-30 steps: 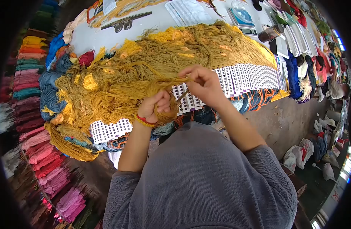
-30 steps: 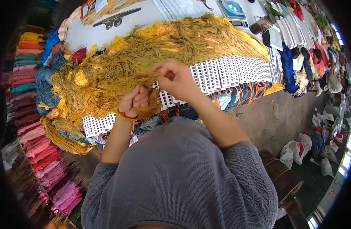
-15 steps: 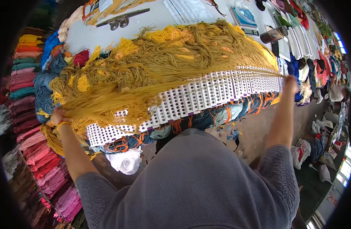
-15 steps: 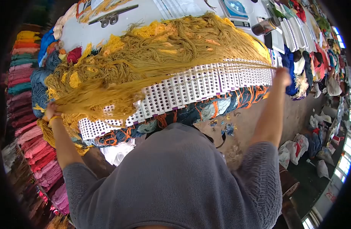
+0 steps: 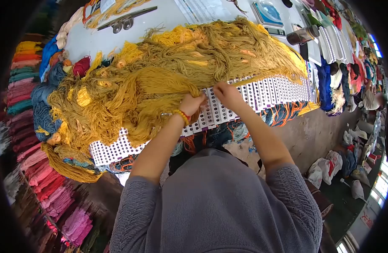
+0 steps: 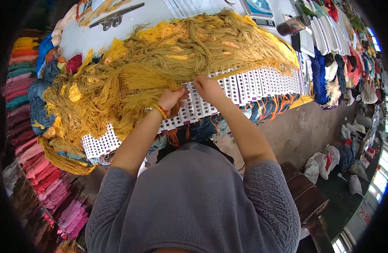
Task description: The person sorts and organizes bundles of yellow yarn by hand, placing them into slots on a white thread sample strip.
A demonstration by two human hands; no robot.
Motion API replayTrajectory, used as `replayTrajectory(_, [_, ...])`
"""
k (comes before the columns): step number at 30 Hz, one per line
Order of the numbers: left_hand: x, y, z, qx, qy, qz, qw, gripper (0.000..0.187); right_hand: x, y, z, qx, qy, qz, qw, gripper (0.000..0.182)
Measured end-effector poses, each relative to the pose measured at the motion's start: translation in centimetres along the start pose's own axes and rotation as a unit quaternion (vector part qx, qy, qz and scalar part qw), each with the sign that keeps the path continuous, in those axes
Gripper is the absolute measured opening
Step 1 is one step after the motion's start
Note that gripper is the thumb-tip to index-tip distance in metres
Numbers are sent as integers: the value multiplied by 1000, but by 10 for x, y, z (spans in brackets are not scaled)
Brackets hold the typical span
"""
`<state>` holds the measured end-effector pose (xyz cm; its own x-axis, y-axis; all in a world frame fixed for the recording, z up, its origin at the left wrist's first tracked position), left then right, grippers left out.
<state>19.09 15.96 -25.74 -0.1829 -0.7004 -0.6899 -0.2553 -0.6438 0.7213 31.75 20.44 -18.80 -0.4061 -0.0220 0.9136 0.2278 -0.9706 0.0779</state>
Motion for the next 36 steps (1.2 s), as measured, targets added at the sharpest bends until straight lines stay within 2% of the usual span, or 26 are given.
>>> replayTrajectory(1, [-3, -3, 0, -29, 8, -2, 1000, 23, 1, -2, -7, 19, 45, 13, 999, 13])
replayTrajectory(3, [-8, -8, -4, -41, -8, -13, 999, 20, -3, -2, -18, 55, 131, 20, 990, 12])
replayTrajectory(4, [-13, -11, -4, -53, -24, -27, 998, 19, -5, 0, -19, 56, 130, 19, 990, 12])
replayTrajectory(5, [-24, -15, 0, -92, -11, -98, 991, 16, -2, 0, -21, 71, 187, 15, 980, 12])
replayTrajectory(6, [-19, -21, -3, -91, -12, -98, 991, 16, 0, 1, -24, 85, 242, 10, 966, 13])
replayTrajectory(9, [-13, -26, -6, -118, 12, -112, 987, 14, 11, 2, -29, 133, 304, 12, 943, 18])
replayTrajectory(11, [-26, -23, -3, -151, -43, -167, 973, 8, 9, 2, -31, 140, 310, 4, 940, 17])
replayTrajectory(15, [-16, -27, -1, -167, -60, -148, 973, 7, 10, 3, -30, 135, 326, 15, 936, 15])
replayTrajectory(17, [-19, -27, -2, -163, -8, -185, 969, 6, 9, 2, -30, 125, 311, 11, 942, 14])
replayTrajectory(19, [-19, -25, -3, -158, -8, -183, 970, 5, 1, -1, -31, 115, 296, 8, 948, 14])
replayTrajectory(22, [-19, -30, -3, -172, -31, -198, 964, 6, -17, -7, -15, 21, 95, -31, 995, 18])
replayTrajectory(24, [-30, -23, 5, -192, -56, -214, 956, 6, -8, -3, -9, 24, 87, -65, 994, 19])
replayTrajectory(26, [-32, -14, 14, -203, -304, -76, 928, 24, 0, 4, -1, 38, 100, -145, 984, 28])
replayTrajectory(27, [-23, -13, 21, -155, -274, -27, 949, 32, -5, 7, -2, 38, 100, -145, 984, 28])
replayTrajectory(29, [-24, -15, 37, -148, -250, -105, 951, 34, -13, 11, -1, 23, 106, -135, 985, 29])
replayTrajectory(30, [-23, -15, 38, -150, -290, -119, 938, 36, -14, 12, 0, 24, 104, -136, 985, 29])
replayTrajectory(31, [-17, -17, 40, -152, -291, -117, 937, 36, -16, 12, 0, 25, 91, -143, 985, 29])
replayTrajectory(33, [-27, -12, 33, -140, -273, -171, 936, 38, -15, 14, 0, 15, 81, -145, 986, 29])
replayTrajectory(36, [-25, -13, 31, -123, -252, -127, 951, 38, -19, 15, -1, 13, 73, -140, 987, 28])
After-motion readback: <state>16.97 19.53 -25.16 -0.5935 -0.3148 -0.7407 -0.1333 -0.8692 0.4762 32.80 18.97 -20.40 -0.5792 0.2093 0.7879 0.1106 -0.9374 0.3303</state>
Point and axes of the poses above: each hand's wrist, its own y-axis away from the middle knuckle, its own z-axis out of the back of the hand, x = y × z, the point moved 10 cm from there along -y, towards the middle knuckle, and after that the axes turned 13 degrees about -y, right-handed, at the moved point
